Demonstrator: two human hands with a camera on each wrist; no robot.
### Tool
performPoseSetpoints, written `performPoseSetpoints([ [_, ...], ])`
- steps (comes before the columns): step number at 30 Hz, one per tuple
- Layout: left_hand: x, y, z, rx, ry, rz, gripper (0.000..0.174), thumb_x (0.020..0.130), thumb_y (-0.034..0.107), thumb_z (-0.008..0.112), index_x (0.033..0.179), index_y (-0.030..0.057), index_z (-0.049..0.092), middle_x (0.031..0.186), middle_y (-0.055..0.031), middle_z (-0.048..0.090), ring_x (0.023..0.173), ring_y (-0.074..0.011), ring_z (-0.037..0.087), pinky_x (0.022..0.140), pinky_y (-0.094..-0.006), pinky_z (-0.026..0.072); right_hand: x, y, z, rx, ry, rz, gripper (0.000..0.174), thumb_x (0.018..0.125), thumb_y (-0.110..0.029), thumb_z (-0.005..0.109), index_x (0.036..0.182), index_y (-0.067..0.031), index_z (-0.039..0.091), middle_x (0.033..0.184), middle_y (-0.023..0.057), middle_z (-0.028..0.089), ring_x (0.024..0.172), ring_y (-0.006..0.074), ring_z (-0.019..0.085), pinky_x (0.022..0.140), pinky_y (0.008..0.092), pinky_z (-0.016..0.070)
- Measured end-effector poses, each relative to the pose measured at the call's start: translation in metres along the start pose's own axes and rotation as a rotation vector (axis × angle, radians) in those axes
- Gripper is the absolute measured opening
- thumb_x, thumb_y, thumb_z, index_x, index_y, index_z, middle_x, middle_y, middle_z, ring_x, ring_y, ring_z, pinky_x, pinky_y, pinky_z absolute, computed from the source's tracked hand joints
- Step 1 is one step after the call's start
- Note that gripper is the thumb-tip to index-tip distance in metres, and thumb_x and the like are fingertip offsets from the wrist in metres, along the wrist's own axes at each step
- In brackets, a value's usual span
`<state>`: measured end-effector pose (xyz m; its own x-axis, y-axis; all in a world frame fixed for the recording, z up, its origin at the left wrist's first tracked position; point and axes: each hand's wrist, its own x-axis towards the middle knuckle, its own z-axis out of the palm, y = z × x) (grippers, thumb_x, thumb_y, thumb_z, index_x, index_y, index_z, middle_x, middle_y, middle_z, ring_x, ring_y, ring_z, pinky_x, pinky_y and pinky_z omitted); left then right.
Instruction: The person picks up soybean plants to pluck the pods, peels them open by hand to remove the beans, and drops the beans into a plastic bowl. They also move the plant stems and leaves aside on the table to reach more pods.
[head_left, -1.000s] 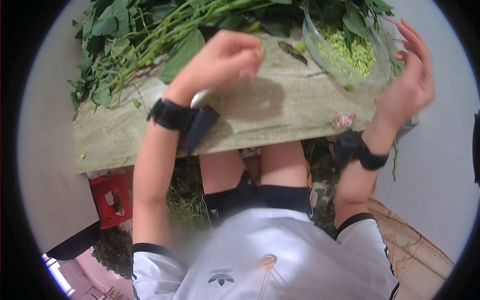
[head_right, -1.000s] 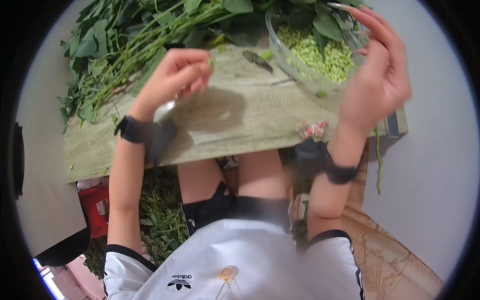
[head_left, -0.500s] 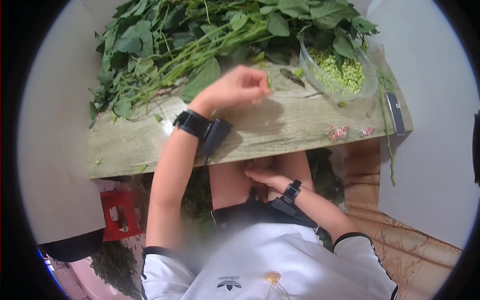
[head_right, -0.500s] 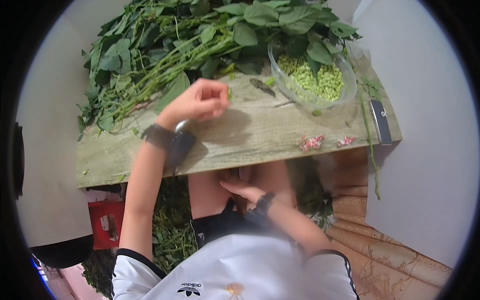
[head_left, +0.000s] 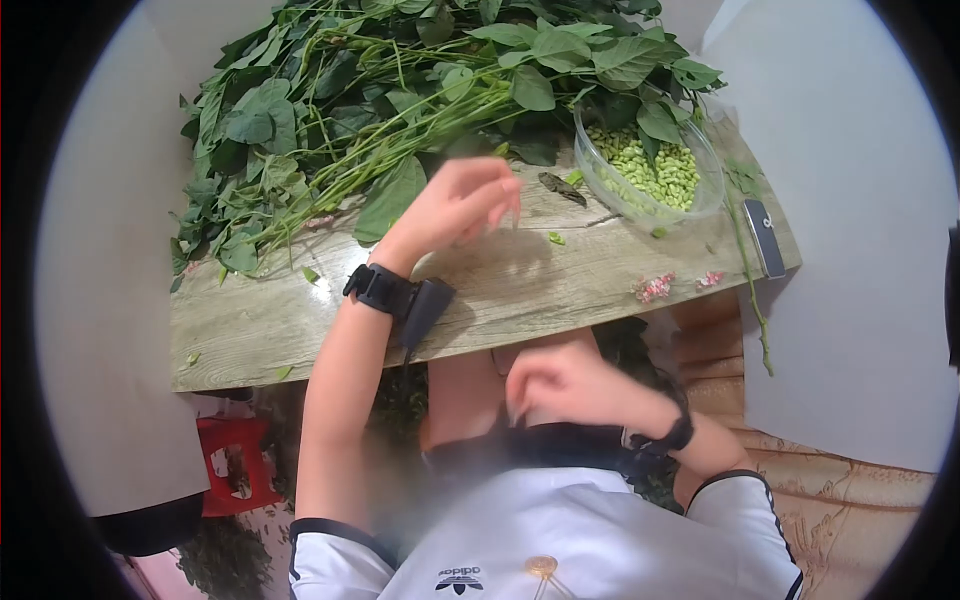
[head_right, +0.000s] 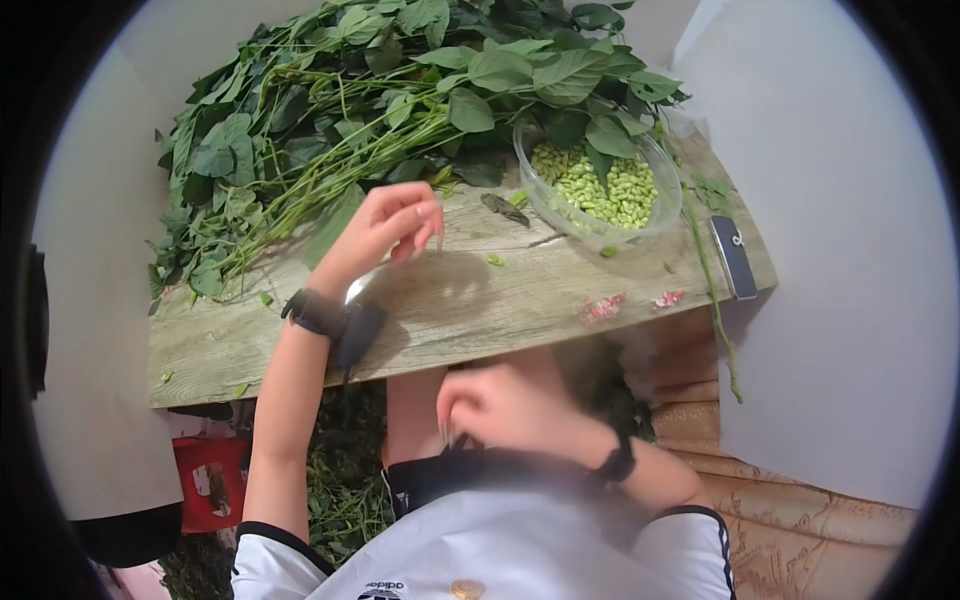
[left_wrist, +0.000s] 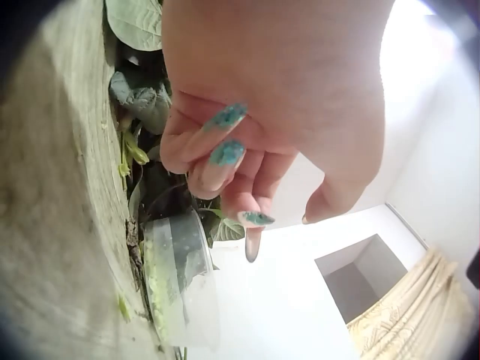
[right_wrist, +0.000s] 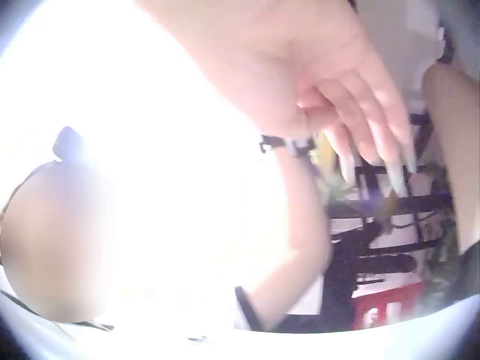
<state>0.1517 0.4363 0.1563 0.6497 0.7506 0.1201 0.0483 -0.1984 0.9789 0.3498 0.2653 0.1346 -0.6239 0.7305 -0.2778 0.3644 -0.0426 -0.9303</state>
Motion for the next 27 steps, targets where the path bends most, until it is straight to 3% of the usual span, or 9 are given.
performPoseSetpoints([
  [2,0.0,-0.005,0.002,-0.015,0.077,0.07,0.028,0.1,0.027,0.055,0.088,0.0033,0.063,0.062,0.0051,0.052,0.048,-0.0016,0.045,0.044,-0.0174,0.0319,-0.005,-0.018,-0.031,0.065,0.25,-0.11,0.019,0.093,-0.004,0.049,0.106,0.003,0.061,0.115,0.0148,0.067,0.108,0.0248,0.066,0.093,0.0345,0.0515],
  [3,0.001,-0.005,0.002,-0.038,0.122,0.1,0.029,0.099,0.03,0.057,0.089,0.0037,0.063,0.062,0.0058,0.05,0.048,-0.0016,0.043,0.044,-0.0186,0.0306,0.008,-0.023,-0.046,0.046,0.251,-0.123,0.019,0.093,-0.004,0.049,0.106,0.003,0.061,0.115,0.0148,0.067,0.108,0.0248,0.066,0.093,0.0345,0.0515],
  [5,0.002,-0.005,0.0,-0.082,0.158,0.132,0.028,0.099,0.03,0.058,0.092,0.0041,0.063,0.062,0.0062,0.05,0.049,-0.0015,0.042,0.044,-0.0198,0.0301,0.035,-0.016,-0.068,-0.641,0.597,-0.517,0.032,0.099,-0.017,0.05,0.125,0.0009,0.056,0.133,0.0198,0.058,0.124,0.0342,0.056,0.105,0.043,0.0435],
  [8,0.003,-0.011,0.001,-0.051,0.131,0.082,0.025,0.099,0.028,0.06,0.092,0.0042,0.062,0.062,0.0055,0.051,0.049,-0.0018,0.044,0.044,-0.0202,0.0319,0.051,0.022,-0.09,-1.117,0.408,-0.341,0.052,0.1,-0.03,0.053,0.142,0.0006,0.045,0.151,0.0225,0.04,0.141,0.0368,0.037,0.116,0.047,0.0311],
  [12,0.004,-0.011,-0.001,-0.051,0.075,0.023,0.023,0.099,0.026,0.06,0.094,0.0041,0.061,0.063,0.0049,0.052,0.049,-0.002,0.045,0.044,-0.0202,0.0333,-0.019,0.016,-0.091,-1.101,0.383,-0.189,0.062,0.097,-0.039,0.058,0.143,0.0003,0.045,0.144,0.0215,0.048,0.137,0.0382,0.042,0.115,0.048,0.0323],
  [14,0.002,-0.004,-0.001,-0.016,0.107,-0.028,0.021,0.1,0.023,0.057,0.097,0.0025,0.061,0.063,0.0057,0.051,0.049,-0.0022,0.045,0.046,-0.0179,0.0327,-0.062,-0.001,-0.082,-1.085,0.461,-0.121,0.048,0.094,-0.032,0.064,0.13,-0.0008,0.058,0.133,0.019,0.059,0.131,0.0364,0.049,0.111,0.0468,0.0379],
  [17,0.003,-0.007,0.0,-0.084,0.103,-0.024,0.021,0.1,0.022,0.057,0.098,0.0022,0.061,0.064,0.0051,0.052,0.048,-0.0021,0.044,0.044,-0.0184,0.0319,-0.1,0.006,-0.087,-1.191,0.661,-0.342,0.032,0.089,-0.022,0.067,0.115,-0.0033,0.068,0.113,0.0136,0.068,0.111,0.0319,0.061,0.101,0.0448,0.045],
  [20,0.004,-0.01,0.001,-0.081,0.117,-0.008,0.021,0.099,0.025,0.06,0.098,0.0042,0.06,0.067,0.0031,0.055,0.048,-0.0022,0.043,0.042,-0.0201,0.031,-0.092,0.0,-0.093,-1.074,0.788,-0.349,0.019,0.086,-0.016,0.069,0.103,-0.0075,0.072,0.101,0.0092,0.07,0.099,0.0302,0.064,0.094,0.0433,0.0481],
  [27,0.006,-0.016,0.001,-0.104,0.143,0.032,0.021,0.098,0.024,0.061,0.104,0.0038,0.059,0.07,0.0014,0.058,0.05,-0.0031,0.045,0.042,-0.0215,0.0336,-0.006,-0.114,-0.114,-1.456,0.83,-0.369,0.035,0.091,-0.02,0.065,0.12,-0.0023,0.061,0.089,0.0131,0.067,0.086,0.0297,0.062,0.094,0.0404,0.0459],
])
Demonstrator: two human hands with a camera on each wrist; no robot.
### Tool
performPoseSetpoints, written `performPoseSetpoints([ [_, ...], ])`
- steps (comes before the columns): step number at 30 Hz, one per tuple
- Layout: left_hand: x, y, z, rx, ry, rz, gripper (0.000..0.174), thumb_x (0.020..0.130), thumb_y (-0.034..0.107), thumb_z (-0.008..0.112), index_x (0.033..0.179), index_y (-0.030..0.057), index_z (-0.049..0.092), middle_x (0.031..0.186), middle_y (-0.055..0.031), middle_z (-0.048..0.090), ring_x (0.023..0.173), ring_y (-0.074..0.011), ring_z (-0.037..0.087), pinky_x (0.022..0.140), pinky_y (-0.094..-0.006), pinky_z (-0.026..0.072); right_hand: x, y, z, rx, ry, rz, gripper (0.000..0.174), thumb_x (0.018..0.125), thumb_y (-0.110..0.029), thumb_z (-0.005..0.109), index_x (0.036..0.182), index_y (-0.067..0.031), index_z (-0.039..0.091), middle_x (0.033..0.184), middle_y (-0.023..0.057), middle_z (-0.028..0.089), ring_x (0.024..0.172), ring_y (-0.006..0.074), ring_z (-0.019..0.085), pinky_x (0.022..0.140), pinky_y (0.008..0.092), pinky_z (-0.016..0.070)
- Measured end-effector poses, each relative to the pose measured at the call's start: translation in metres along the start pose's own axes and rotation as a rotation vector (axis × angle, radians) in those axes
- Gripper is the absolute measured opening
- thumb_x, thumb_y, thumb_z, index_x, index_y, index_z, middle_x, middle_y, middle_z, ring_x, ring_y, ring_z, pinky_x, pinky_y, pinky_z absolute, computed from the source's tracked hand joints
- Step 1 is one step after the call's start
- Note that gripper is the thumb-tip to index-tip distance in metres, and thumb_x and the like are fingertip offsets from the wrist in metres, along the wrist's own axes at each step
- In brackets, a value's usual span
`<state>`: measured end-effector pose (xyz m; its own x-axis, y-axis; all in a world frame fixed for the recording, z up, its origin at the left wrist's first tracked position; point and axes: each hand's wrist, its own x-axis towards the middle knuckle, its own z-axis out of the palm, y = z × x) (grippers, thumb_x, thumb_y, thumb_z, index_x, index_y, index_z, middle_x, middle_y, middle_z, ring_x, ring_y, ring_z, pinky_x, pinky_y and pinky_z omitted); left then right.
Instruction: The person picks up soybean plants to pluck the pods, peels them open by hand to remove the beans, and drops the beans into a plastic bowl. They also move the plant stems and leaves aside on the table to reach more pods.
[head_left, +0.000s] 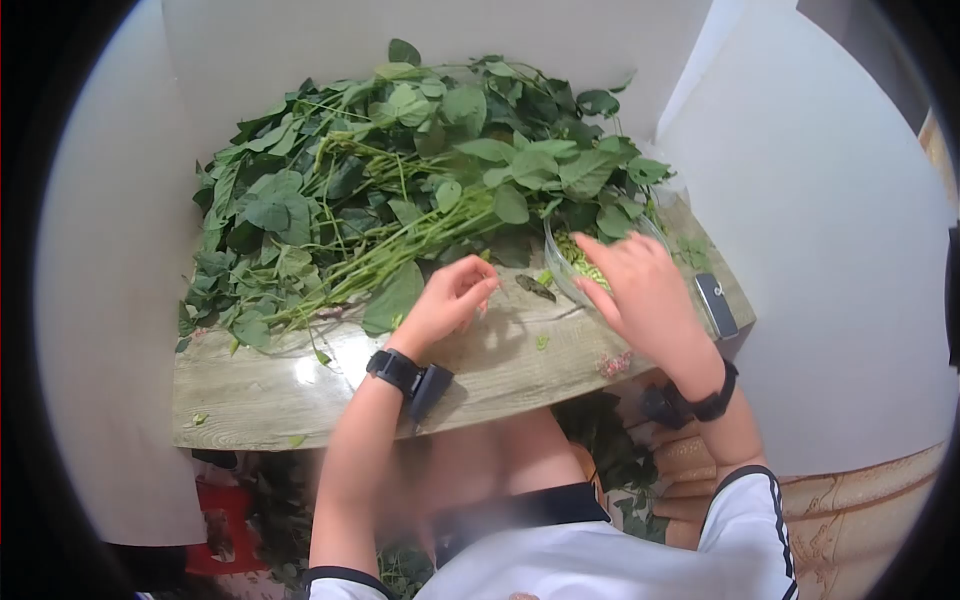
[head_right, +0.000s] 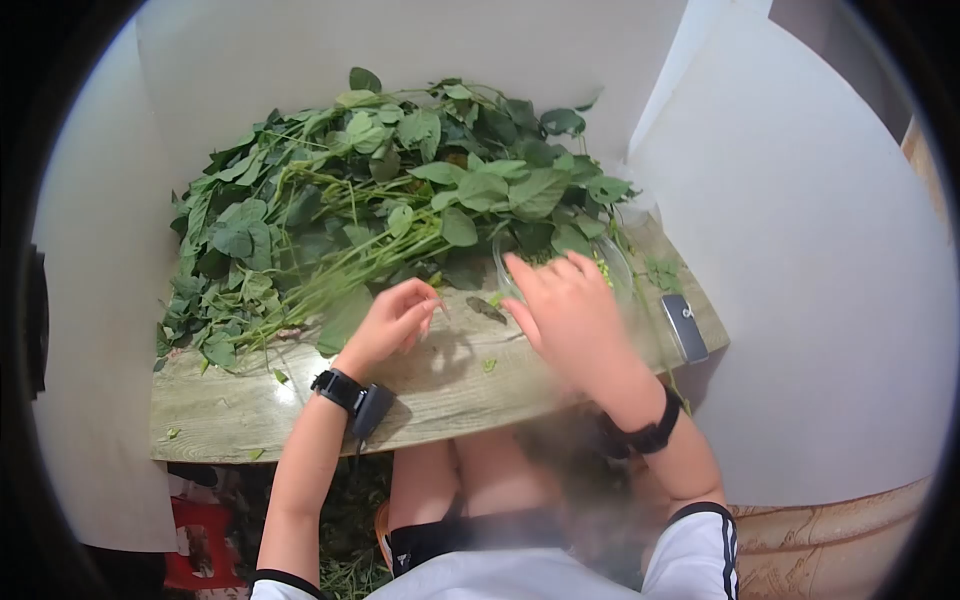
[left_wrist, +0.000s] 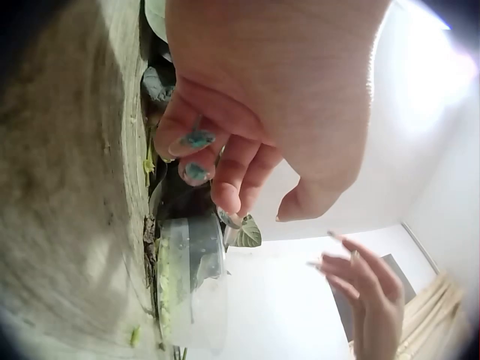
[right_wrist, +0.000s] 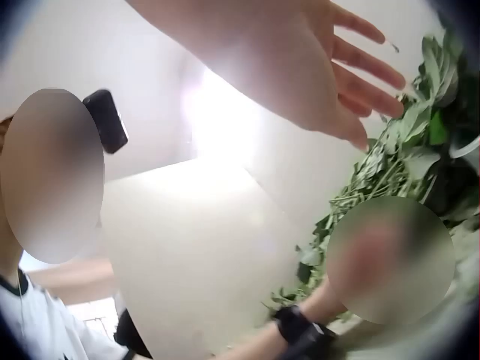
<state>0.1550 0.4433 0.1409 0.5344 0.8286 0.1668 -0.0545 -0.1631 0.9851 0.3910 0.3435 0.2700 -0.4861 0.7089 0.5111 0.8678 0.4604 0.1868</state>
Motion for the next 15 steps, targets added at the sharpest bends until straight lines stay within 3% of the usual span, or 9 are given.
performPoseSetpoints([
  [3,0.0,-0.001,0.0,0.03,-0.002,-0.018,0.023,0.098,0.026,0.061,0.103,0.0037,0.06,0.07,0.0012,0.058,0.051,-0.0038,0.046,0.043,-0.0221,0.035,0.068,0.0,0.008,0.139,0.073,0.026,0.029,0.091,-0.019,0.064,0.115,-0.0026,0.062,0.093,0.014,0.068,0.088,0.0301,0.063,0.09,0.0392,0.0486],
  [5,0.0,-0.002,0.0,0.037,-0.009,-0.027,0.024,0.097,0.026,0.061,0.102,0.0033,0.06,0.071,0.0009,0.059,0.053,-0.0043,0.049,0.044,-0.0222,0.0365,0.113,0.001,0.049,0.217,0.131,0.057,0.024,0.09,-0.018,0.064,0.11,-0.0041,0.065,0.094,0.0143,0.069,0.092,0.0302,0.064,0.084,0.0395,0.0509],
  [9,0.0,0.0,0.004,0.049,-0.038,0.068,0.021,0.099,0.023,0.06,0.103,0.0031,0.059,0.069,0.0028,0.056,0.05,-0.0025,0.046,0.043,-0.0199,0.0345,0.176,0.011,0.131,0.156,-0.074,0.08,0.015,0.085,-0.016,0.068,0.096,-0.0063,0.072,0.093,0.0142,0.071,0.098,0.0324,0.065,0.083,0.043,0.052],
  [10,0.0,0.0,0.004,0.059,-0.039,0.081,0.021,0.099,0.024,0.06,0.103,0.0031,0.06,0.069,0.0028,0.056,0.051,-0.0025,0.046,0.043,-0.0201,0.0349,0.182,0.011,0.144,0.159,-0.072,0.078,0.015,0.085,-0.016,0.068,0.096,-0.0063,0.072,0.093,0.0142,0.071,0.098,0.0324,0.065,0.083,0.043,0.052],
  [12,0.0,0.0,0.003,0.071,-0.042,0.102,0.022,0.098,0.025,0.061,0.103,0.0031,0.06,0.069,0.002,0.057,0.052,-0.0028,0.048,0.042,-0.0207,0.0361,0.191,0.011,0.166,-0.02,-0.27,0.149,0.019,0.081,-0.02,0.072,0.097,-0.0093,0.074,0.096,0.0129,0.072,0.103,0.0318,0.063,0.084,0.0468,0.0507],
  [15,-0.001,0.004,0.003,0.082,-0.043,0.081,0.024,0.098,0.027,0.061,0.101,0.0029,0.061,0.069,0.0015,0.058,0.052,-0.003,0.048,0.042,-0.021,0.0364,0.195,0.004,0.187,-0.197,-0.336,0.172,0.017,0.078,-0.015,0.072,0.094,-0.0102,0.075,0.097,0.0114,0.073,0.101,0.0311,0.064,0.084,0.0479,0.0494],
])
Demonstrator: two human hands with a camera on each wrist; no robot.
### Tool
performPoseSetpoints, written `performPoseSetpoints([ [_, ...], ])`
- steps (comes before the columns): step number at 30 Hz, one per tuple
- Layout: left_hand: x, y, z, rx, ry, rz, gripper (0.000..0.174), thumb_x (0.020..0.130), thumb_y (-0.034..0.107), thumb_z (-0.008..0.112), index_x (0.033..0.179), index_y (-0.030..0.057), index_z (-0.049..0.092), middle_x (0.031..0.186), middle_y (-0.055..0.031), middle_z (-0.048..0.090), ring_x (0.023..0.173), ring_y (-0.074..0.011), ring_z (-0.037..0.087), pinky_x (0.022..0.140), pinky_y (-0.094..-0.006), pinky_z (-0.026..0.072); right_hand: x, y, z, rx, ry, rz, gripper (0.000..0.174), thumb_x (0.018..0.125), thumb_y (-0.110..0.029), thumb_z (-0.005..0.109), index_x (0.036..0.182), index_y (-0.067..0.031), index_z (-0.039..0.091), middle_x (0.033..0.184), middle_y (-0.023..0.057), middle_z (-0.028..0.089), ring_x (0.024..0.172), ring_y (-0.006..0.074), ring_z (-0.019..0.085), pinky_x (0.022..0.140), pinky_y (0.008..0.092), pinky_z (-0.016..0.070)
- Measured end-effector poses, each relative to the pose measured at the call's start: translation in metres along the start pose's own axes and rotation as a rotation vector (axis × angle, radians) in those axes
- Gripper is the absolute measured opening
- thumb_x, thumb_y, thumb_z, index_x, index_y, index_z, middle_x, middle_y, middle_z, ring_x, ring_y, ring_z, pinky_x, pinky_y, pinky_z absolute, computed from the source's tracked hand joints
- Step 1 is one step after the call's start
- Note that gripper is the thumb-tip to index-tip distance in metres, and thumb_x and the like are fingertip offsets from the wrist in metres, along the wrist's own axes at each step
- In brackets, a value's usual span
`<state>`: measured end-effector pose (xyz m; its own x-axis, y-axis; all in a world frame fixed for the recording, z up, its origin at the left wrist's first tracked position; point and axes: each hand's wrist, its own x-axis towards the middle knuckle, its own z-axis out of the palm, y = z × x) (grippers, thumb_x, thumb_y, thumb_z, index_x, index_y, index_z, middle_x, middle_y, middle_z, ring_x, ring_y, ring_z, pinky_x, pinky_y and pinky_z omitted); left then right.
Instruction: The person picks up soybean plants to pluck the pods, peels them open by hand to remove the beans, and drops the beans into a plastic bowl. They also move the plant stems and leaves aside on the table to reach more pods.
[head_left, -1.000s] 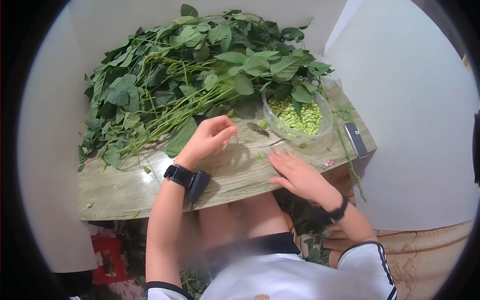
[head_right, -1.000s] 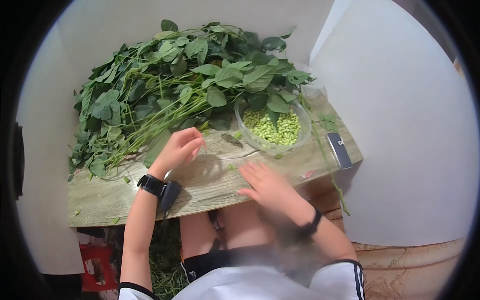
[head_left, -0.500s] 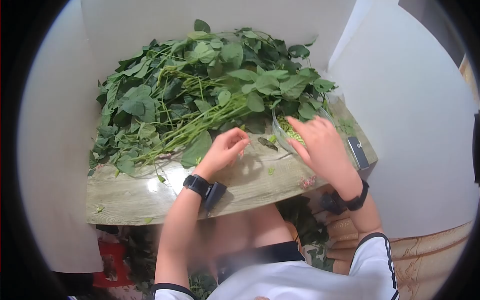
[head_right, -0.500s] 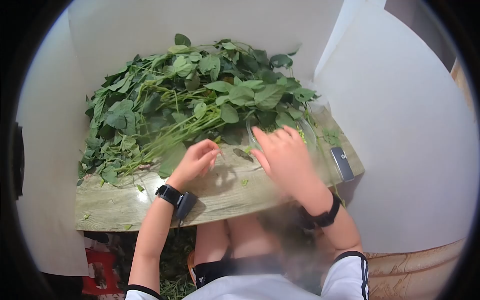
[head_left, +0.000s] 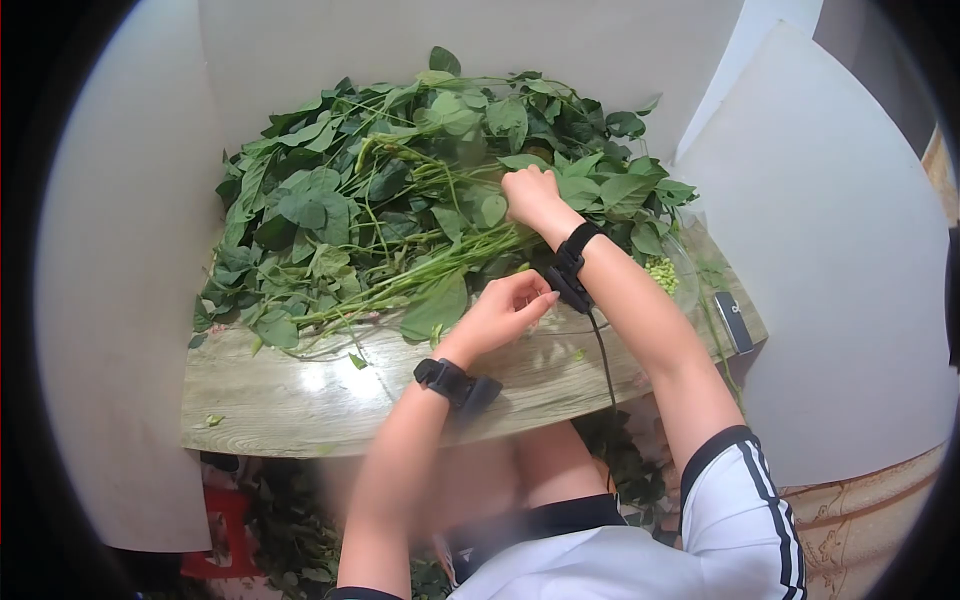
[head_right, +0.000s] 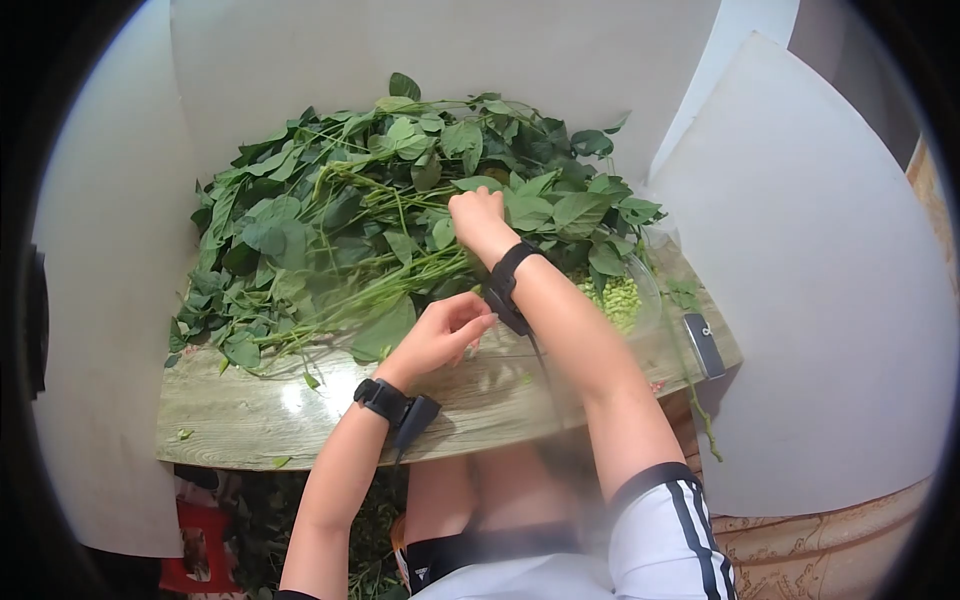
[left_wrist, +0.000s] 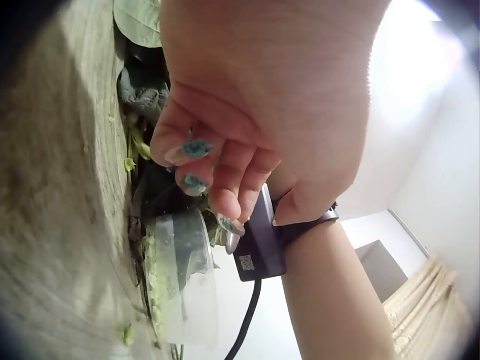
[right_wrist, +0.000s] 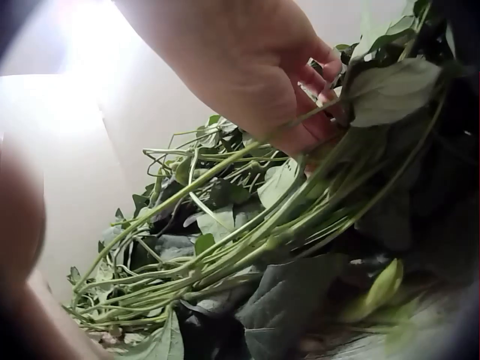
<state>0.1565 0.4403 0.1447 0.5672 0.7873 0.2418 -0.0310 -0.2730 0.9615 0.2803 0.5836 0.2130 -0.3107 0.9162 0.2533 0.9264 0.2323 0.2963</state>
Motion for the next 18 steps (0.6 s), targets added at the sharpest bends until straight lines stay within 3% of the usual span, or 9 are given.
performPoseSetpoints([
  [7,-0.002,0.006,-0.003,0.027,0.052,0.01,0.024,0.096,0.024,0.061,0.093,0.0001,0.063,0.068,-0.0013,0.061,0.058,-0.0062,0.053,0.05,-0.0246,0.0406,0.0,-0.001,-0.007,-0.111,0.081,-0.111,0.015,0.075,-0.011,0.07,0.089,-0.0108,0.075,0.089,0.0102,0.073,0.095,0.0279,0.068,0.082,0.0448,0.0497],
  [9,-0.005,0.008,-0.001,-0.071,0.235,0.289,0.016,0.095,0.013,0.057,0.099,-0.0007,0.066,0.08,-0.0053,0.066,0.063,-0.0088,0.058,0.055,-0.0256,0.0462,-0.004,0.009,-0.017,0.029,0.089,-0.111,0.014,0.074,-0.014,0.072,0.087,-0.0111,0.076,0.086,0.0109,0.073,0.09,0.0276,0.069,0.079,0.0436,0.0507],
  [10,-0.005,0.012,-0.001,-0.069,0.235,0.287,0.016,0.095,0.013,0.057,0.099,-0.0007,0.066,0.08,-0.0053,0.066,0.063,-0.0088,0.058,0.055,-0.0256,0.0462,-0.006,0.017,-0.024,0.166,0.111,-0.107,0.014,0.072,-0.016,0.075,0.085,-0.0113,0.077,0.082,0.0116,0.073,0.085,0.0272,0.07,0.076,0.0423,0.0517],
  [12,-0.003,0.023,-0.004,0.139,0.433,0.661,0.022,0.097,0.005,0.049,0.109,-0.0005,0.066,0.102,-0.0103,0.066,0.071,-0.0087,0.063,0.058,-0.0217,0.051,-0.01,0.034,-0.021,0.346,0.201,-0.134,0.015,0.071,-0.018,0.077,0.085,-0.0109,0.078,0.08,0.0134,0.073,0.079,0.0269,0.071,0.072,0.0389,0.0539],
  [13,-0.004,0.023,-0.009,0.238,0.432,0.592,0.027,0.094,0.001,0.053,0.119,-0.0004,0.063,0.118,-0.013,0.062,0.098,-0.0175,0.065,0.08,-0.0296,0.0553,-0.012,0.041,-0.019,0.538,0.256,-0.062,0.016,0.071,-0.018,0.078,0.085,-0.0118,0.079,0.08,0.0123,0.073,0.08,0.0277,0.07,0.073,0.0385,0.0543],
  [14,0.002,0.026,-0.008,0.24,0.428,0.589,0.027,0.094,0.001,0.053,0.119,-0.0004,0.063,0.118,-0.013,0.062,0.098,-0.0175,0.065,0.08,-0.0296,0.0553,-0.014,0.047,-0.016,0.73,0.304,0.014,0.016,0.071,-0.018,0.078,0.086,-0.0128,0.079,0.08,0.0112,0.073,0.08,0.0285,0.07,0.073,0.038,0.0548],
  [16,0.021,0.035,-0.008,0.817,0.657,0.679,0.037,0.091,0.0,0.058,0.128,0.0,0.057,0.128,-0.0121,0.059,0.116,-0.0273,0.057,0.101,-0.0423,0.0476,-0.014,0.057,-0.005,0.851,0.362,0.022,0.018,0.076,-0.015,0.076,0.092,-0.0086,0.078,0.081,0.0106,0.074,0.075,0.0235,0.071,0.071,0.0332,0.0555],
  [17,0.033,0.028,-0.008,0.854,0.658,0.632,0.049,0.089,0.006,0.064,0.136,0.0027,0.052,0.137,-0.0106,0.055,0.126,-0.0318,0.048,0.111,-0.049,0.0362,-0.015,0.059,-0.001,1.045,0.376,0.073,0.019,0.078,-0.013,0.075,0.095,-0.0058,0.077,0.083,0.0105,0.075,0.075,0.0199,0.072,0.072,0.031,0.0554],
  [18,0.044,0.022,-0.009,0.86,0.658,0.63,0.049,0.089,0.006,0.064,0.136,0.0027,0.052,0.137,-0.0106,0.055,0.126,-0.0318,0.048,0.111,-0.049,0.0362,-0.016,0.059,-0.002,1.239,0.389,0.123,0.02,0.08,-0.011,0.074,0.098,-0.003,0.076,0.084,0.0105,0.076,0.075,0.0163,0.072,0.072,0.0288,0.0553],
])
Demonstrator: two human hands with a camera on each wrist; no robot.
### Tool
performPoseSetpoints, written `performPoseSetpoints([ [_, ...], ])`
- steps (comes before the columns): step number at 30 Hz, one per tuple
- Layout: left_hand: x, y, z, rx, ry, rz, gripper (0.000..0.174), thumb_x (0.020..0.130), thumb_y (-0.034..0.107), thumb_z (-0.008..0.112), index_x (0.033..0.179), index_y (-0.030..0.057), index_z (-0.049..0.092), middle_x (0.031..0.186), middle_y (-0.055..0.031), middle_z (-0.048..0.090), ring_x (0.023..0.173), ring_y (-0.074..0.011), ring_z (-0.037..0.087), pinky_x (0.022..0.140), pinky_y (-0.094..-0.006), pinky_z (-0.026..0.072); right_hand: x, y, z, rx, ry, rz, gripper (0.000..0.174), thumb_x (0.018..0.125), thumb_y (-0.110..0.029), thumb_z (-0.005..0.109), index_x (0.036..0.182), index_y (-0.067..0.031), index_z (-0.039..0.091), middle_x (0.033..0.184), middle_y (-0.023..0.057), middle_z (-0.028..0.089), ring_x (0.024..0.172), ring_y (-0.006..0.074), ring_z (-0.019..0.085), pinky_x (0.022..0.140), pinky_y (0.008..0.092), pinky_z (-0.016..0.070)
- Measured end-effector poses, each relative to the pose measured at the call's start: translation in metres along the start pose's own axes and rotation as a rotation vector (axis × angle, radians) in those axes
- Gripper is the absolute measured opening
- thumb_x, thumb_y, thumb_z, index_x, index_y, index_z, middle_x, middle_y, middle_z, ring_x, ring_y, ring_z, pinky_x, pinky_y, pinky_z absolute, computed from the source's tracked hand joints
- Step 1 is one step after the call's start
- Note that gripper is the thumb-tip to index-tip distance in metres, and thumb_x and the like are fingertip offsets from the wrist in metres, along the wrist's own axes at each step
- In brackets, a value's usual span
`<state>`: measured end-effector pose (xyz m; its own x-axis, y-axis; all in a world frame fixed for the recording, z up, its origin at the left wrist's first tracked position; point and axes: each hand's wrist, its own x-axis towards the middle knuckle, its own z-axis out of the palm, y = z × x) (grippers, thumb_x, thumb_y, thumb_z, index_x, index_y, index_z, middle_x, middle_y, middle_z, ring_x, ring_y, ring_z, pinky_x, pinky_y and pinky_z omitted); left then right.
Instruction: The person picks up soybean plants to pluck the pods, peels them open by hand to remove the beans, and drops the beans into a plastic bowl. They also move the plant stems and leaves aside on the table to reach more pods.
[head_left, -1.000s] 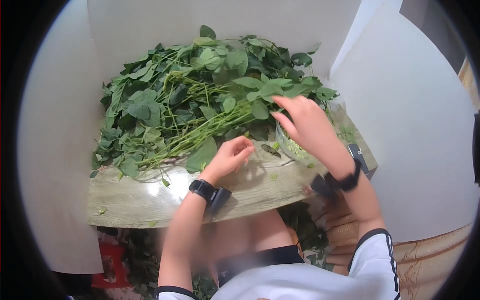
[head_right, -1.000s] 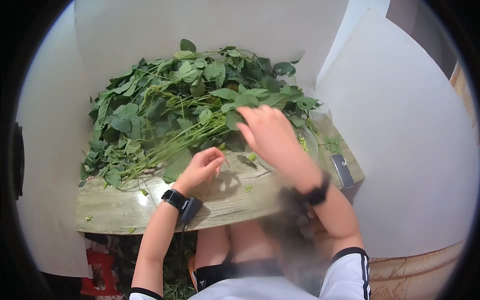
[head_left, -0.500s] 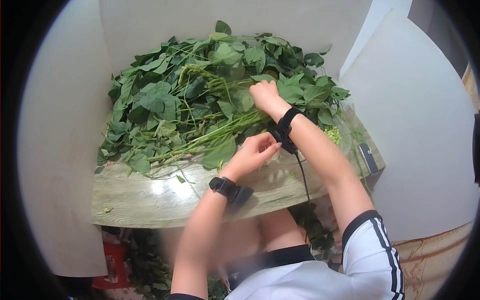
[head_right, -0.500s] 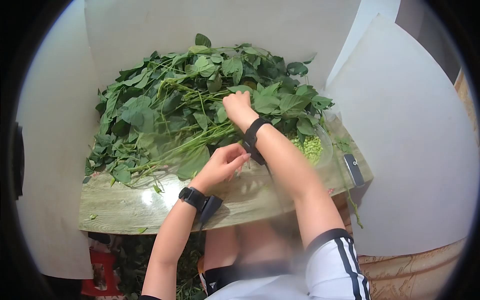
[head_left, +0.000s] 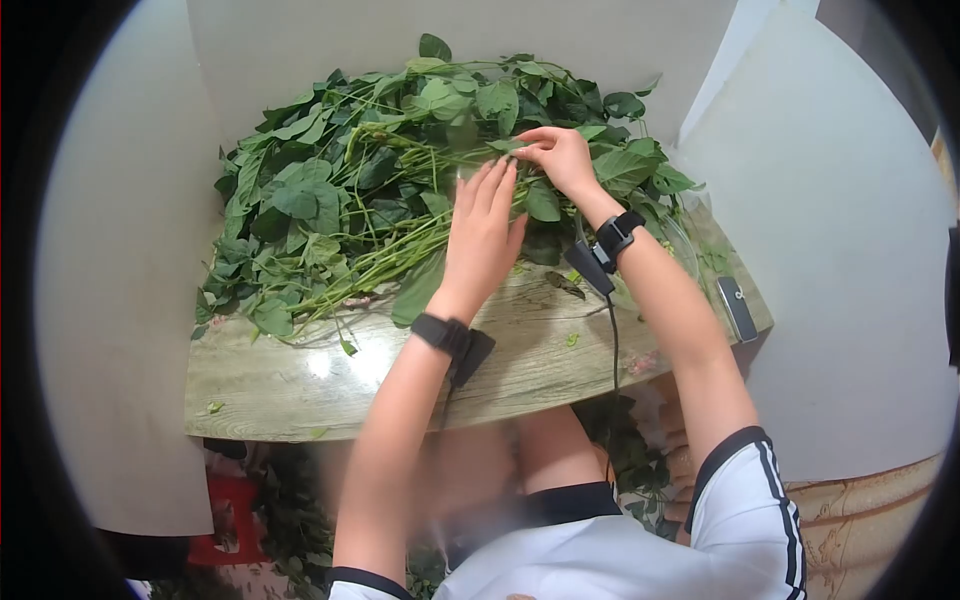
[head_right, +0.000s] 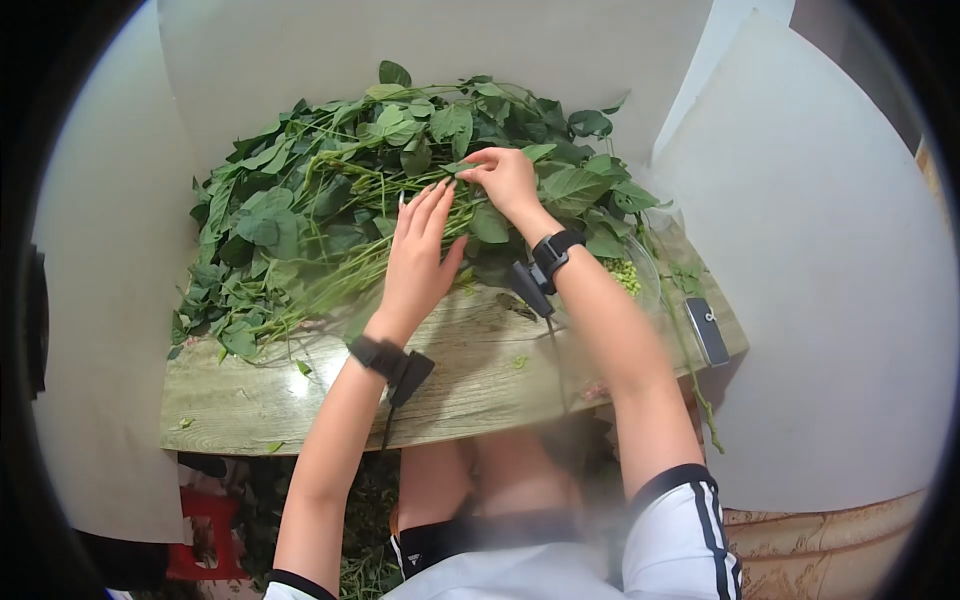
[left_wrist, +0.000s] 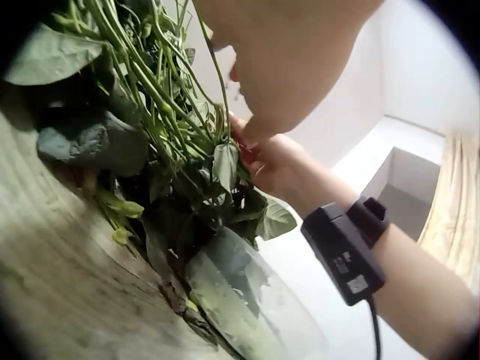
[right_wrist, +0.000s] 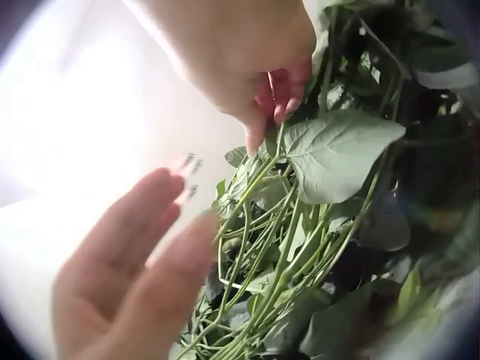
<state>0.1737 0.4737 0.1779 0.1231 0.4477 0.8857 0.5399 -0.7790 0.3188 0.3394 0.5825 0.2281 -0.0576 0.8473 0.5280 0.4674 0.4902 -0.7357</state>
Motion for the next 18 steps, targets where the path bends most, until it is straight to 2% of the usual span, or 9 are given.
performPoseSetpoints([
  [1,0.003,-0.005,0.011,0.161,-0.08,-0.028,0.052,0.088,0.009,0.066,0.138,0.0038,0.051,0.136,-0.011,0.055,0.125,-0.0308,0.05,0.111,-0.0477,0.0367,-0.002,0.0,-0.001,0.006,-0.011,0.067,0.024,0.082,-0.008,0.073,0.105,0.0025,0.072,0.086,0.0109,0.076,0.078,0.012,0.072,0.073,0.0266,0.0555],
  [2,0.006,-0.011,0.024,0.323,-0.162,-0.05,0.055,0.088,0.012,0.068,0.14,0.0048,0.05,0.136,-0.0114,0.056,0.124,-0.0298,0.052,0.111,-0.0464,0.0372,-0.005,0.001,0.001,0.014,-0.005,0.062,0.024,0.082,-0.008,0.073,0.105,0.0025,0.072,0.086,0.0109,0.076,0.078,0.012,0.072,0.073,0.0266,0.0555],
  [3,0.01,-0.016,0.033,0.372,-0.2,-0.092,0.056,0.087,0.017,0.069,0.139,0.0056,0.052,0.132,-0.0105,0.059,0.117,-0.0292,0.057,0.105,-0.0423,0.0432,-0.006,0.002,0.004,0.102,0.034,0.046,0.025,0.083,-0.006,0.072,0.105,0.0035,0.072,0.086,0.0114,0.076,0.08,0.0118,0.072,0.073,0.0263,0.0557],
  [4,0.012,-0.021,0.041,0.376,-0.197,-0.086,0.056,0.087,0.017,0.069,0.139,0.0056,0.052,0.132,-0.0105,0.059,0.117,-0.0292,0.057,0.105,-0.0423,0.0432,-0.006,0.005,0.007,0.191,0.071,0.03,0.025,0.083,-0.005,0.071,0.106,0.0044,0.071,0.086,0.0119,0.076,0.082,0.0116,0.072,0.073,0.026,0.0558],
  [6,0.024,-0.028,0.05,0.343,-0.288,-0.193,0.052,0.087,0.017,0.068,0.136,0.0067,0.056,0.127,-0.0091,0.062,0.107,-0.0302,0.062,0.095,-0.0413,0.0487,-0.005,0.008,0.009,0.241,0.128,0.019,0.026,0.084,-0.003,0.071,0.108,0.0066,0.07,0.086,0.0126,0.076,0.079,0.0123,0.072,0.071,0.0257,0.0559],
  [7,0.027,-0.033,0.054,0.363,-0.214,-0.108,0.043,0.087,0.015,0.067,0.129,0.0092,0.062,0.113,-0.0077,0.067,0.097,-0.0284,0.065,0.083,-0.0403,0.0528,-0.004,0.01,0.008,0.283,0.155,0.021,0.027,0.084,-0.003,0.072,0.109,0.0072,0.069,0.086,0.0126,0.076,0.079,0.0124,0.072,0.071,0.0254,0.0558],
  [8,0.03,-0.036,0.053,0.373,-0.225,-0.109,0.043,0.087,0.015,0.067,0.129,0.0092,0.062,0.113,-0.0077,0.067,0.097,-0.0284,0.065,0.083,-0.0403,0.0528,-0.005,0.014,0.009,0.326,0.179,0.03,0.028,0.085,-0.003,0.072,0.11,0.0078,0.068,0.086,0.0127,0.076,0.079,0.0126,0.072,0.072,0.0251,0.0556],
  [11,0.035,-0.052,0.06,0.497,-0.283,-0.031,0.03,0.087,0.008,0.063,0.117,0.0114,0.069,0.087,-0.0065,0.066,0.089,-0.0255,0.066,0.073,-0.0385,0.0544,-0.01,0.024,0.008,0.512,0.25,0.023,0.03,0.085,-0.003,0.073,0.112,0.0096,0.067,0.089,0.0141,0.076,0.081,0.0132,0.072,0.073,0.0246,0.0554],
  [18,0.06,-0.045,0.058,0.56,-0.362,0.094,0.034,0.081,-0.002,0.058,0.11,0.0109,0.07,0.092,-0.0057,0.063,0.093,-0.0255,0.064,0.076,-0.038,0.0555,-0.008,0.023,0.004,0.73,0.454,0.063,0.035,0.086,-0.001,0.072,0.117,0.012,0.063,0.097,0.0173,0.074,0.084,0.0156,0.071,0.076,0.0252,0.0537],
])
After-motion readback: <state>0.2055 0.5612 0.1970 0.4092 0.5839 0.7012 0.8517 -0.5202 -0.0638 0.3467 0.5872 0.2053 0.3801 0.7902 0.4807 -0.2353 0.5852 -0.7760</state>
